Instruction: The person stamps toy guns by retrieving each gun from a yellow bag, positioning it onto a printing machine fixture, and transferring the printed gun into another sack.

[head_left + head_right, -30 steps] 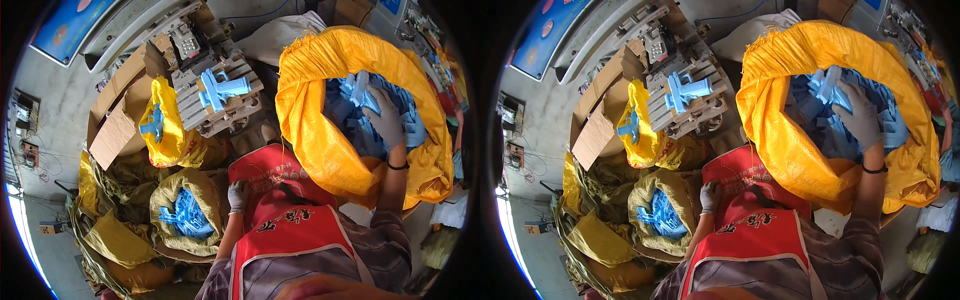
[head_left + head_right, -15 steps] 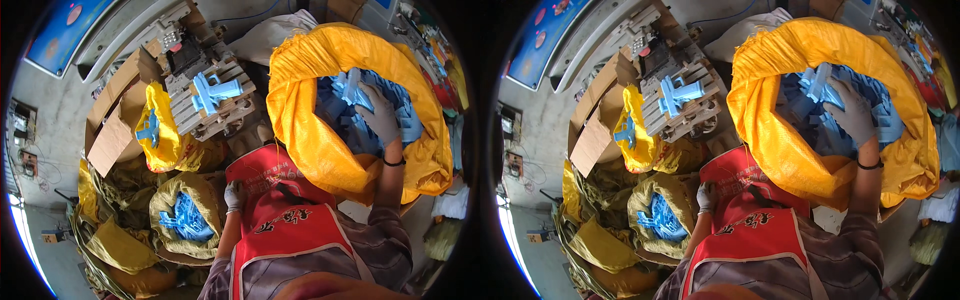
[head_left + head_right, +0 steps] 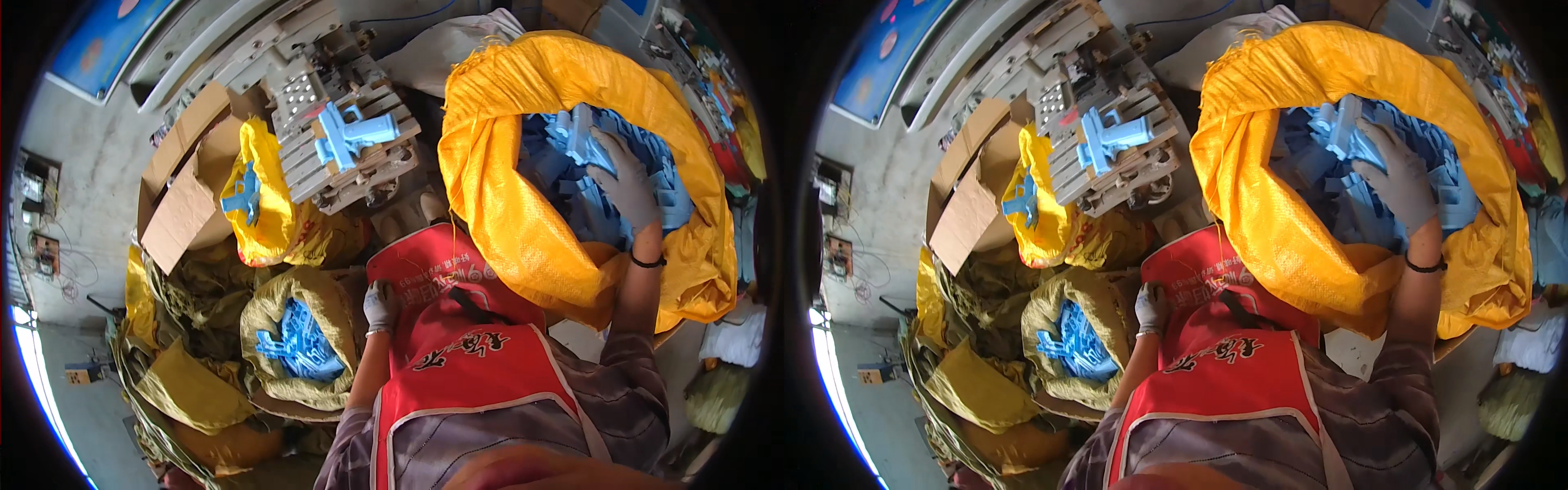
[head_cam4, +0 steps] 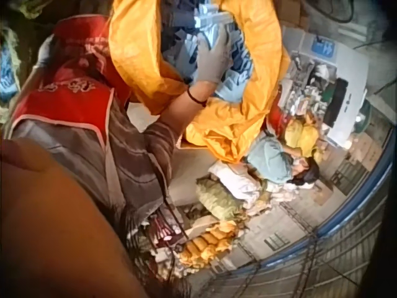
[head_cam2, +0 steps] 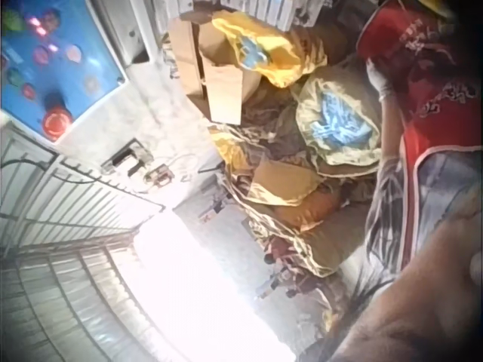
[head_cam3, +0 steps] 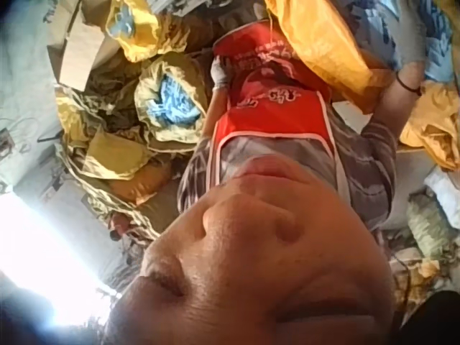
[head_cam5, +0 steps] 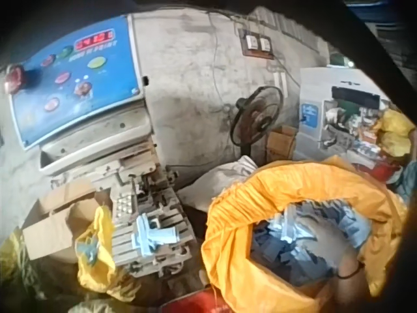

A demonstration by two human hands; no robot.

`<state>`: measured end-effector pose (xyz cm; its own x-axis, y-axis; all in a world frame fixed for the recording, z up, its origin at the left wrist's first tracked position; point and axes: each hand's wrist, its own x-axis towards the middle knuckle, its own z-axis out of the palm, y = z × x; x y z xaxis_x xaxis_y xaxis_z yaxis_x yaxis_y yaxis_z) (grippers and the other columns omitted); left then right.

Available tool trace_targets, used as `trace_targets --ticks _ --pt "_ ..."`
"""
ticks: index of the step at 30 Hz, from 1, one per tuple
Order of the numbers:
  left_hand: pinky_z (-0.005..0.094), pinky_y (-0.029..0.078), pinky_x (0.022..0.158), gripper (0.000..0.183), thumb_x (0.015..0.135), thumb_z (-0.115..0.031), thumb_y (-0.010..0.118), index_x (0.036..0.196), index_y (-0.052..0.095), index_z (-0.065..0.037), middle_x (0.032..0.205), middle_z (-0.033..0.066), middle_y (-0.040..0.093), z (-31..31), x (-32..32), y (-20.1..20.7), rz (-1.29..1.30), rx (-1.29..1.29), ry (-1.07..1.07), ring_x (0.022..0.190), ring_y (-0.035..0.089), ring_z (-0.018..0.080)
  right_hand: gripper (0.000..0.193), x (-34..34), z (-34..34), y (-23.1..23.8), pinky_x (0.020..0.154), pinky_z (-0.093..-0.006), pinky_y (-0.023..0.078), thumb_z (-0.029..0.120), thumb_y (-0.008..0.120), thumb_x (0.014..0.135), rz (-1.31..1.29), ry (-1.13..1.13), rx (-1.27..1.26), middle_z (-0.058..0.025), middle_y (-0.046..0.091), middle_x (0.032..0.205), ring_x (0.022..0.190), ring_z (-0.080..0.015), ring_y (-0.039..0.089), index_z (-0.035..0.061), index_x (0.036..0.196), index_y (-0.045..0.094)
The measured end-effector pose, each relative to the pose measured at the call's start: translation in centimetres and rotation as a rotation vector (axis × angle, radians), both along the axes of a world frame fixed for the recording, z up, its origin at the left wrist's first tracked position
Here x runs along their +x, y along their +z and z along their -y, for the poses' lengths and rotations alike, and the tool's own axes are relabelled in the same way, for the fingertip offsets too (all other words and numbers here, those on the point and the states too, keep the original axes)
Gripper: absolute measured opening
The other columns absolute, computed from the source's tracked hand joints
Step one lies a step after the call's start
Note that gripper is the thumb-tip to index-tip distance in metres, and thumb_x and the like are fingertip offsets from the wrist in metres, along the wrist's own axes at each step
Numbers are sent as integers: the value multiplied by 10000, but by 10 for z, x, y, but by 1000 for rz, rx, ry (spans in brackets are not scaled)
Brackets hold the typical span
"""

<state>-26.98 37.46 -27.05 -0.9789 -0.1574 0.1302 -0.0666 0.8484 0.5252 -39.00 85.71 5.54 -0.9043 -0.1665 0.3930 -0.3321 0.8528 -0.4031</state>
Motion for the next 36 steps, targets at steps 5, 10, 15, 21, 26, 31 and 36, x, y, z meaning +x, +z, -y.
trace_targets --ticks 5,10,15,21,26,31,36 --pt "460 490 747 171 876 -192 510 920 632 -80 919 183 644 1 6 10 -62 -41 -50 860 609 385 473 21 -16 34 1012 -303 375 129 600 871 205 21 -125 -147 558 1274 1187 -241 527 9 1315 489" --pt "497 470 738 141 866 -188 518 886 586 -67 868 192 613 -8 8 30 -16 91 92 838 587 404 525 36 -27 19 1046 -311 357 209 574 903 148 237 -786 -123 464 1370 1285 -198 420 -31 1351 441" --pt "451 483 788 156 830 -172 572 944 612 -75 934 166 625 -2 23 53 -109 175 123 896 593 371 481 29 -16 23 1030 -323 378 166 493 970 207 49 -298 -152 434 1375 1262 -194 439 -43 1385 371" --pt "413 472 878 247 805 -72 611 1050 636 -55 1078 149 642 40 59 119 -457 16 327 988 589 353 420 31 -16 32 1048 -338 365 158 475 986 191 25 -279 -148 445 1386 1249 -236 459 -24 1361 431" --pt "377 487 894 212 874 -46 580 1064 668 -19 1060 145 667 91 75 141 -360 98 555 1003 623 309 497 11 13 48 1120 -364 291 106 454 928 75 283 49 -157 433 1431 1359 -264 376 0 1409 383" --pt "387 475 917 237 889 -69 587 1114 638 -12 1108 158 649 84 -9 218 -513 -83 233 1054 604 323 616 3 78 66 1098 -349 297 -109 519 735 99 454 15 -158 473 1359 1291 -283 439 5 1337 457" --pt "384 477 896 263 854 -107 638 1098 637 -7 1111 173 643 46 -128 289 -702 -73 -99 1028 606 338 539 -21 106 59 1046 -337 384 -95 562 793 124 548 -169 -150 504 1341 1248 -278 496 3 1316 478"
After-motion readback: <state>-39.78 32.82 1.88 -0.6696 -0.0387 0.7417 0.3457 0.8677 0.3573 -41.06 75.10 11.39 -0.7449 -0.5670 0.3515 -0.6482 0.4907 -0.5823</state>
